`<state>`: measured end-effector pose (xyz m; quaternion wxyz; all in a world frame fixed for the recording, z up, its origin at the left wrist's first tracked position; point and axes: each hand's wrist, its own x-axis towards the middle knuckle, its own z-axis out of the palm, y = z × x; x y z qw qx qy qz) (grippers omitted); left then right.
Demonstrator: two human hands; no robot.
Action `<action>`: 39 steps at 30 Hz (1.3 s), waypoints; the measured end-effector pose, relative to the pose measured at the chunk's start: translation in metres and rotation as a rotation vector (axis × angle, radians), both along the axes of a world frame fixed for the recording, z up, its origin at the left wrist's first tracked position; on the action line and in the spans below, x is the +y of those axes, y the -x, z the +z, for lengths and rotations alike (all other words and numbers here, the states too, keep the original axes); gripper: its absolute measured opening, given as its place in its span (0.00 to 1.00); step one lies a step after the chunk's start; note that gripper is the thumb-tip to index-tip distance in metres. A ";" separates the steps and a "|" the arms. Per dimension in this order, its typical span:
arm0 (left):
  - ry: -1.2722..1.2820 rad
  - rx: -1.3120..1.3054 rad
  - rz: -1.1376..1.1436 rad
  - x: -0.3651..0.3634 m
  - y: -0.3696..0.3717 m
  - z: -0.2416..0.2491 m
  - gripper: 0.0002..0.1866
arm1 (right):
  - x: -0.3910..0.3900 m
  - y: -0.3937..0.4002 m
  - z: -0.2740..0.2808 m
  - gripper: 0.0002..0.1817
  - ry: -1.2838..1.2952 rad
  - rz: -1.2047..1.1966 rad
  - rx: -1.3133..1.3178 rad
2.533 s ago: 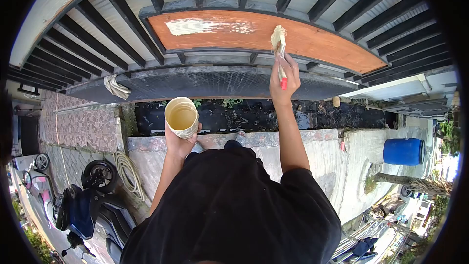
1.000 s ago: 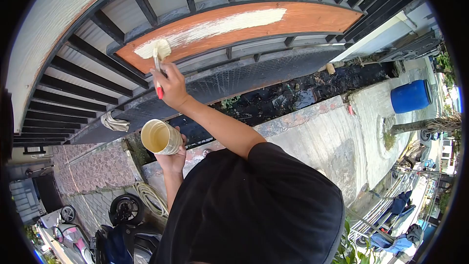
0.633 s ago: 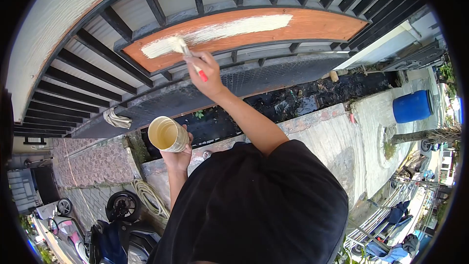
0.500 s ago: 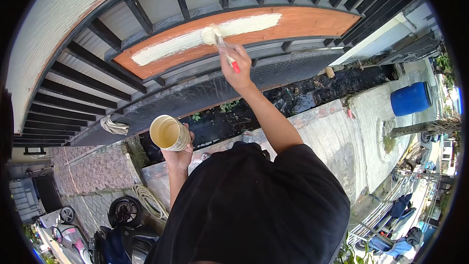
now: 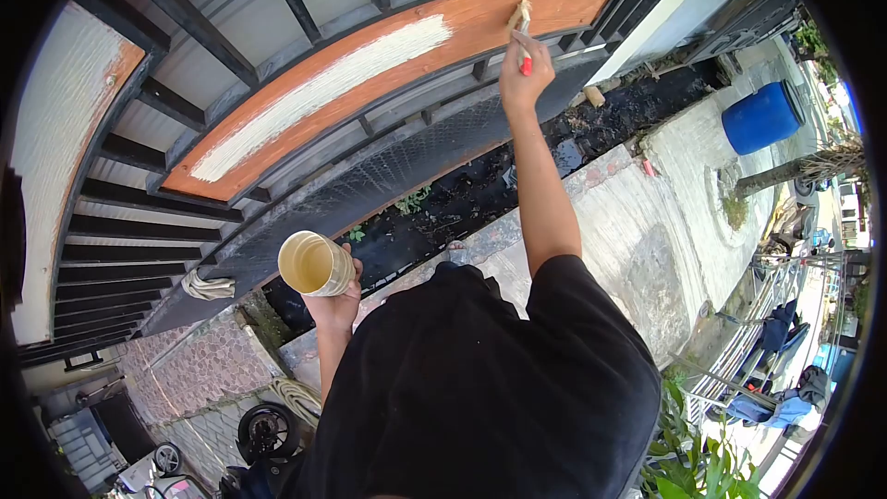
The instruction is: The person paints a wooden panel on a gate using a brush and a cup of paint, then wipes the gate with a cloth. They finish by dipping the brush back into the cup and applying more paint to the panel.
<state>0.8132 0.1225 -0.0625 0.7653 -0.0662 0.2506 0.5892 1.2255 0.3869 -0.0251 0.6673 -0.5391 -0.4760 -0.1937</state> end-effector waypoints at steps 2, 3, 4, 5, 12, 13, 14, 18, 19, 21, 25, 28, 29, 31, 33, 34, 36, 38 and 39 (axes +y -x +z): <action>-0.030 -0.008 -0.013 0.000 0.008 -0.016 0.28 | 0.012 0.048 -0.003 0.10 -0.016 0.013 -0.005; -0.058 -0.017 -0.020 0.000 0.011 -0.019 0.29 | 0.002 0.084 0.004 0.10 0.051 0.013 0.020; -0.038 -0.059 -0.015 0.000 0.011 -0.014 0.28 | -0.005 0.113 0.003 0.11 0.044 0.040 0.000; -0.042 -0.059 -0.022 0.003 0.009 -0.010 0.28 | -0.016 0.143 0.003 0.11 0.072 0.094 0.002; -0.037 -0.020 -0.028 0.009 0.004 -0.003 0.28 | -0.084 0.207 0.009 0.15 0.001 0.593 -0.121; -0.040 -0.023 -0.025 0.008 0.005 -0.003 0.28 | -0.082 0.188 0.009 0.15 0.012 0.497 -0.088; -0.045 -0.034 -0.045 0.007 0.006 -0.001 0.28 | -0.073 0.162 0.010 0.15 0.025 0.386 -0.033; 0.007 0.028 0.017 0.000 0.008 0.017 0.27 | -0.010 0.041 0.009 0.09 0.076 -0.084 0.028; 0.002 0.029 0.021 -0.001 0.012 0.010 0.27 | -0.003 0.031 0.018 0.09 0.080 -0.138 -0.002; 0.010 0.083 0.001 -0.005 0.025 -0.009 0.28 | 0.006 0.051 0.020 0.10 0.059 -0.114 -0.021; -0.068 0.005 -0.066 -0.007 0.029 -0.003 0.28 | -0.018 0.156 0.016 0.13 0.043 0.088 -0.044; -0.031 0.049 -0.059 -0.002 0.025 0.001 0.29 | -0.062 0.218 0.013 0.14 0.039 0.411 -0.096; -0.012 0.064 -0.045 0.002 0.020 0.006 0.29 | -0.074 0.226 0.016 0.14 0.044 0.534 -0.108; 0.000 0.084 -0.037 0.006 0.017 0.007 0.29 | -0.087 0.215 0.013 0.15 0.041 0.524 -0.089; -0.073 0.000 -0.136 0.003 0.020 -0.004 0.29 | -0.089 0.184 0.013 0.14 0.049 0.433 -0.039; -0.073 -0.011 -0.135 -0.001 0.020 -0.005 0.29 | -0.080 0.159 0.014 0.13 0.039 0.311 -0.011; -0.050 -0.027 -0.127 -0.005 0.020 -0.003 0.28 | -0.052 0.097 0.016 0.09 0.066 0.058 0.017; -0.026 -0.044 -0.118 -0.008 0.021 -0.002 0.28 | -0.017 0.039 0.021 0.08 0.044 -0.104 -0.001; -0.021 -0.027 -0.107 -0.009 0.022 -0.003 0.28 | -0.003 0.025 0.023 0.08 0.045 -0.103 0.000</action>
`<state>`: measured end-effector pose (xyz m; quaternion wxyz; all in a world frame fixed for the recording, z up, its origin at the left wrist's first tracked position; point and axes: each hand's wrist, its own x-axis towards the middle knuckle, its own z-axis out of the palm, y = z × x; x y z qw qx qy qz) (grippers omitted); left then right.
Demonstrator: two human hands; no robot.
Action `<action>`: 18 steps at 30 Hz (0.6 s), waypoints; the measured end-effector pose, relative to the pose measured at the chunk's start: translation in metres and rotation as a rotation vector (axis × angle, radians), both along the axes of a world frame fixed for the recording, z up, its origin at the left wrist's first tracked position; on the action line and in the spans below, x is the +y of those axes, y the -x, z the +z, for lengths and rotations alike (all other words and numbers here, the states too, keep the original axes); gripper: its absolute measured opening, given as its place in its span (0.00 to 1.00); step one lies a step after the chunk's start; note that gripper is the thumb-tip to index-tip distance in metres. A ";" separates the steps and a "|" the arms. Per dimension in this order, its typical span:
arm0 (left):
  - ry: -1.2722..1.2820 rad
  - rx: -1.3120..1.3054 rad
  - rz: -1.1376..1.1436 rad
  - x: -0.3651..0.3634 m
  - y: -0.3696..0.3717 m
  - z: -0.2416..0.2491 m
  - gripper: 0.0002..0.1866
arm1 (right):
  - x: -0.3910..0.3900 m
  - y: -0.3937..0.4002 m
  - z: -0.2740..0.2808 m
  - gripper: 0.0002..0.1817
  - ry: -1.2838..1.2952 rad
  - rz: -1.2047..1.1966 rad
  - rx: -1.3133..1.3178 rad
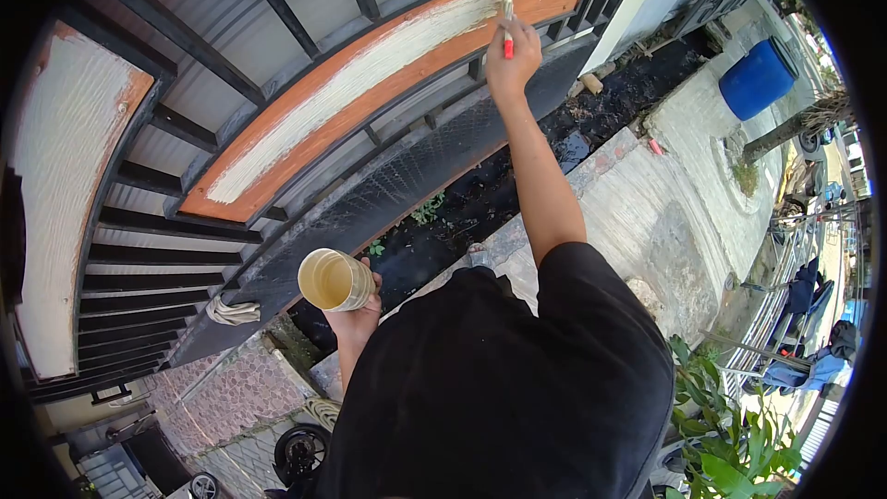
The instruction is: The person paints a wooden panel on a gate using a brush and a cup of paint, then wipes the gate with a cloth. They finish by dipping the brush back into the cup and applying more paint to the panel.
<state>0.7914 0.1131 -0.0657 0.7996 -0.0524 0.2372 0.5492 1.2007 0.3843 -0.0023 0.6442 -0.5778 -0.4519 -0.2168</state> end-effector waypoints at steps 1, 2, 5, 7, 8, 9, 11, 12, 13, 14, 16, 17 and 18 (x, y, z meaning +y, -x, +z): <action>0.003 0.018 0.010 0.000 0.001 -0.001 0.28 | 0.011 -0.010 0.005 0.07 -0.006 -0.002 0.011; 0.003 0.019 0.008 -0.001 0.002 -0.003 0.28 | 0.017 -0.015 0.006 0.07 -0.013 -0.004 0.022; -0.001 0.038 0.030 0.002 0.000 -0.003 0.29 | 0.009 0.033 0.008 0.08 0.007 0.059 -0.055; 0.045 0.069 0.091 0.005 -0.009 0.008 0.29 | -0.012 0.073 0.004 0.09 -0.009 0.203 -0.103; 0.051 0.071 0.086 0.007 -0.010 0.007 0.29 | -0.027 0.092 0.001 0.11 0.001 0.297 -0.096; 0.056 0.040 0.058 0.008 -0.011 0.005 0.29 | -0.043 0.103 0.000 0.11 0.043 0.418 -0.107; 0.053 0.012 0.027 0.013 -0.010 0.000 0.29 | -0.062 0.104 -0.001 0.11 0.035 0.433 -0.069; 0.017 0.010 0.000 0.013 -0.010 -0.004 0.29 | -0.066 0.099 0.000 0.11 0.027 0.458 -0.037; -0.019 0.007 -0.025 0.013 -0.011 -0.005 0.29 | -0.064 0.084 0.004 0.10 0.019 0.368 -0.021; -0.019 0.006 -0.024 0.012 -0.011 -0.005 0.29 | -0.052 0.064 0.003 0.09 -0.030 0.279 0.021; 0.015 0.029 -0.010 0.009 -0.013 -0.003 0.29 | -0.025 0.020 0.007 0.06 -0.042 0.071 0.103; 0.014 0.026 -0.008 0.008 -0.013 -0.002 0.29 | -0.010 0.003 0.007 0.05 -0.102 0.011 0.113; 0.008 0.025 -0.010 0.007 -0.013 -0.001 0.29 | -0.001 0.002 0.012 0.05 -0.106 0.015 0.111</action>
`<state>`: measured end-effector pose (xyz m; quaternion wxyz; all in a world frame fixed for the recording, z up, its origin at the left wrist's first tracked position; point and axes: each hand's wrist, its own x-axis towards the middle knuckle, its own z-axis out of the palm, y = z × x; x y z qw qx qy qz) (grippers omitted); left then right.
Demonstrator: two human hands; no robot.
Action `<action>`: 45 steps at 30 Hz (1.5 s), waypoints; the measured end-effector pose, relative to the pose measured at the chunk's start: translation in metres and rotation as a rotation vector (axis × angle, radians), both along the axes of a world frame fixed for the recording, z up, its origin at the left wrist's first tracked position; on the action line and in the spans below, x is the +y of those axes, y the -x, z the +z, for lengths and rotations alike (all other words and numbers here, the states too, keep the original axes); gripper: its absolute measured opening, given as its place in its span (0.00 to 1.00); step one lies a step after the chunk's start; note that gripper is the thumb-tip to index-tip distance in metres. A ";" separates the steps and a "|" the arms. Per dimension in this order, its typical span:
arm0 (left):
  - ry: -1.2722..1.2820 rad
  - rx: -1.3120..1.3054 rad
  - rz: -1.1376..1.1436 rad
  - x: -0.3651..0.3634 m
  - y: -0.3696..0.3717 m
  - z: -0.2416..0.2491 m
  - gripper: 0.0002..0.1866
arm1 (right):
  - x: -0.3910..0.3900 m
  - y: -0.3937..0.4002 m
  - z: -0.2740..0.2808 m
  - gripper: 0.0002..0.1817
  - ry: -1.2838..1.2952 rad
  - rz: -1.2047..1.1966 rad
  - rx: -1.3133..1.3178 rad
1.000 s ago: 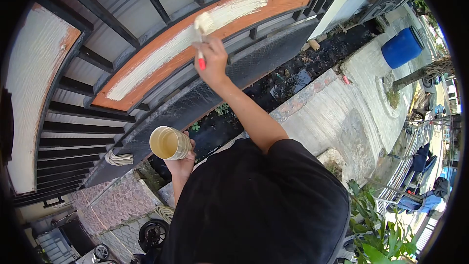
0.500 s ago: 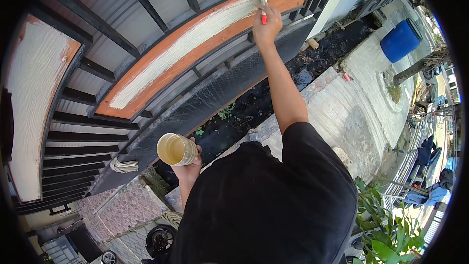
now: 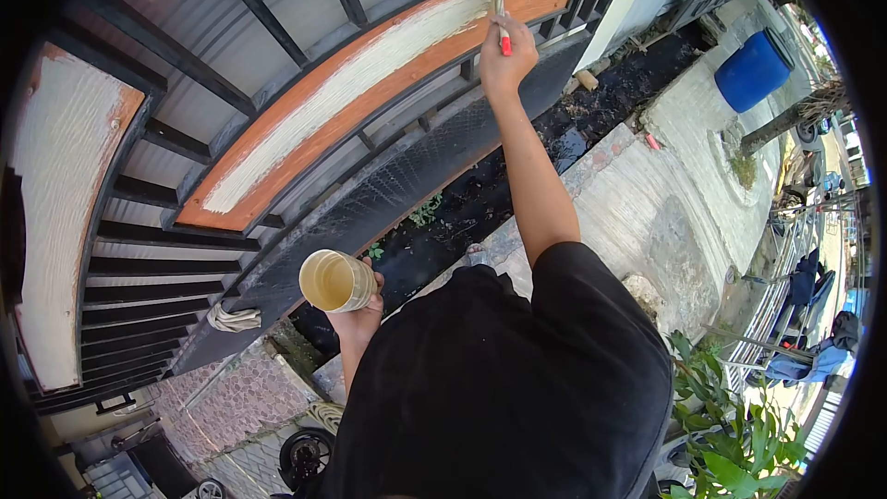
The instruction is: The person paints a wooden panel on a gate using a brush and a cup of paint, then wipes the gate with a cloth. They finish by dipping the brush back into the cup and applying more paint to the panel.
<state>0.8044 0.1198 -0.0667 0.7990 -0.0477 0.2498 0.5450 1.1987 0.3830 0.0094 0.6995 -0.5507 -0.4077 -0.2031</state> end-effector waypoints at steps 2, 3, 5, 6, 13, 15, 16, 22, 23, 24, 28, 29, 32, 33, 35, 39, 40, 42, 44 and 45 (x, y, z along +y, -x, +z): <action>-0.006 0.004 0.004 0.000 0.002 0.001 0.29 | 0.014 0.005 0.002 0.05 -0.007 0.032 -0.047; -0.011 0.007 0.013 0.001 0.003 -0.001 0.29 | 0.007 0.022 0.006 0.06 0.097 0.052 -0.107; -0.014 0.007 0.015 0.001 0.002 -0.002 0.29 | -0.014 0.056 0.000 0.06 0.100 0.176 -0.121; 0.001 0.003 0.014 0.002 0.002 -0.002 0.29 | -0.024 0.065 -0.001 0.06 0.099 0.302 -0.139; -0.009 -0.068 -0.014 0.003 -0.002 0.002 0.28 | -0.024 0.013 -0.001 0.06 0.100 0.209 0.076; -0.032 -0.044 -0.017 0.002 -0.001 -0.001 0.28 | -0.008 -0.002 0.008 0.07 0.079 0.110 0.265; -0.051 -0.014 -0.019 0.002 -0.001 -0.003 0.28 | -0.005 0.003 0.008 0.07 0.076 0.112 0.264; -0.046 -0.029 -0.014 0.008 -0.005 -0.001 0.29 | -0.045 0.074 0.002 0.06 0.128 0.413 -0.034; -0.049 -0.029 -0.017 0.009 -0.005 -0.004 0.29 | -0.049 0.076 0.000 0.05 0.150 0.567 -0.044; -0.058 -0.034 -0.031 0.010 -0.004 -0.010 0.29 | -0.050 0.069 0.001 0.05 0.146 0.565 -0.044; -0.067 -0.080 -0.063 0.008 -0.004 -0.005 0.29 | -0.027 -0.002 0.004 0.03 0.148 0.180 0.139; -0.066 -0.082 -0.065 0.007 -0.003 -0.006 0.29 | -0.015 -0.012 0.005 0.03 0.148 0.178 0.137; -0.054 -0.033 -0.069 0.007 -0.001 -0.010 0.30 | 0.001 -0.012 0.007 0.04 0.117 0.140 0.054; -0.054 -0.029 -0.065 0.008 -0.001 -0.009 0.30 | -0.002 0.010 0.007 0.05 0.131 0.165 -0.032; -0.044 -0.024 -0.064 0.006 -0.002 -0.007 0.30 | -0.022 0.057 0.005 0.07 0.138 0.312 -0.088; -0.063 -0.023 -0.065 0.013 -0.005 -0.005 0.30 | -0.063 0.087 -0.004 0.09 0.135 0.534 -0.137; -0.072 -0.017 -0.063 0.012 -0.004 -0.006 0.30 | -0.066 0.079 -0.005 0.09 0.113 0.500 -0.083; -0.064 -0.017 -0.049 0.007 -0.003 -0.004 0.30 | -0.048 0.039 -0.003 0.08 0.125 0.294 0.049; -0.053 -0.019 -0.038 0.001 -0.001 -0.005 0.30 | -0.025 0.002 0.002 0.06 0.104 0.188 0.229; -0.040 -0.014 -0.031 0.000 0.001 -0.006 0.30 | -0.018 0.001 0.005 0.06 0.102 0.193 0.223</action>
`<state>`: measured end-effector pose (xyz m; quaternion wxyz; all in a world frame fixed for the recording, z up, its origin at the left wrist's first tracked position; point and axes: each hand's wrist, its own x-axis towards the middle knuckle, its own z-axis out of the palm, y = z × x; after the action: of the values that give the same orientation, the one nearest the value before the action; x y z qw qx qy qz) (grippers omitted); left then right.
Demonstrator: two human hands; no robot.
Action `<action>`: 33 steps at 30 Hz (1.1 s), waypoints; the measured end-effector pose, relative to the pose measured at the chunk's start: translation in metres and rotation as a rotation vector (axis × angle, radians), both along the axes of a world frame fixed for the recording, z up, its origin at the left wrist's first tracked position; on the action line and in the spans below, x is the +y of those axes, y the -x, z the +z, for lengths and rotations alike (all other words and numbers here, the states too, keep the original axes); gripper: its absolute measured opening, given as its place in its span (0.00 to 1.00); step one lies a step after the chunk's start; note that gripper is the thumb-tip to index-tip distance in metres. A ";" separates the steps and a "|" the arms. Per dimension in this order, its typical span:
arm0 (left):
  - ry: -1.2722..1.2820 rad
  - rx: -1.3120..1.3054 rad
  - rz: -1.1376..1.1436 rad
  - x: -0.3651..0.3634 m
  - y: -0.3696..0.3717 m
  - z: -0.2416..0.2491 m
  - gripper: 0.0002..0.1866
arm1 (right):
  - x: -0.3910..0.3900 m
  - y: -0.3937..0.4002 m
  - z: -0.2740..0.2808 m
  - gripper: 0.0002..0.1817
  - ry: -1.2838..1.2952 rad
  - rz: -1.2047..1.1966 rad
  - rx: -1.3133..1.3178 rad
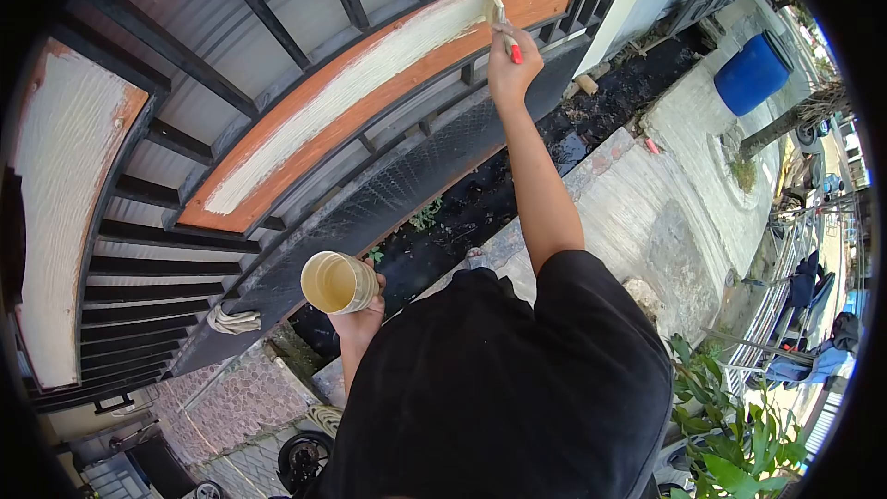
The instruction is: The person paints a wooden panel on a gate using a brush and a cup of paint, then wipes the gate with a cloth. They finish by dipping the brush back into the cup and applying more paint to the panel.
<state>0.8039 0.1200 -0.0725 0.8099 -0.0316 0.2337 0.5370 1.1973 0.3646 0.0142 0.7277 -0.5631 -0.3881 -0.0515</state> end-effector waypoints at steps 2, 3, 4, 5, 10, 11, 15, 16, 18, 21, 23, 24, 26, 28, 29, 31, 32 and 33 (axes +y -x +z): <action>0.006 0.004 0.009 0.001 0.002 -0.002 0.30 | 0.013 0.007 0.002 0.05 -0.035 -0.016 -0.092; -0.001 -0.015 0.006 0.002 0.003 -0.004 0.29 | 0.017 0.022 -0.004 0.06 -0.078 -0.017 -0.232; -0.002 -0.032 0.001 0.002 0.004 -0.005 0.29 | 0.010 0.043 -0.008 0.08 -0.061 0.053 -0.250; 0.001 -0.031 -0.005 0.002 0.004 -0.006 0.29 | 0.002 0.064 -0.015 0.10 -0.051 0.086 -0.267; -0.011 -0.066 -0.044 0.008 -0.005 -0.005 0.30 | -0.048 0.115 -0.038 0.10 -0.015 0.400 -0.263; -0.015 -0.064 -0.045 0.009 -0.006 -0.004 0.30 | -0.050 0.110 -0.039 0.10 -0.043 0.395 -0.236; 0.000 -0.083 -0.026 0.000 -0.005 -0.004 0.30 | -0.009 0.029 -0.041 0.07 -0.018 -0.151 -0.076; 0.015 -0.078 -0.017 -0.002 -0.004 -0.004 0.30 | 0.009 0.010 -0.050 0.07 -0.019 -0.145 -0.078; 0.010 -0.062 -0.002 -0.007 0.000 -0.007 0.31 | 0.035 -0.008 -0.061 0.06 -0.062 -0.245 0.058; 0.015 -0.049 0.011 -0.007 0.007 -0.007 0.30 | 0.034 0.045 -0.057 0.06 -0.039 -0.134 -0.016; 0.033 -0.059 0.005 -0.007 0.006 -0.005 0.29 | 0.015 0.094 -0.051 0.06 -0.038 -0.051 -0.010; 0.026 -0.067 0.006 -0.006 0.004 -0.003 0.29 | 0.003 0.116 -0.053 0.07 -0.051 0.042 -0.014; 0.021 -0.073 -0.012 -0.001 0.000 -0.003 0.29 | -0.029 0.148 -0.052 0.08 -0.019 0.238 -0.007; 0.017 -0.070 -0.038 0.006 -0.004 -0.004 0.29 | -0.046 0.151 -0.051 0.09 0.025 0.337 0.006; 0.013 -0.071 -0.045 0.009 -0.006 -0.004 0.29 | -0.050 0.143 -0.052 0.09 -0.013 0.301 -0.005; -0.006 -0.094 -0.071 0.012 -0.009 -0.003 0.29 | -0.047 0.111 -0.050 0.10 -0.078 0.191 -0.034; -0.007 -0.097 -0.069 0.011 -0.009 -0.003 0.29 | -0.037 0.089 -0.048 0.08 -0.095 0.110 0.074; 0.008 -0.096 -0.067 0.010 -0.009 -0.002 0.29 | -0.021 0.060 -0.055 0.06 -0.075 0.073 0.276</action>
<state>0.8133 0.1295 -0.0742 0.8376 -0.0530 0.1977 0.5065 1.1368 0.3434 -0.0405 0.7962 -0.5227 -0.3022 0.0385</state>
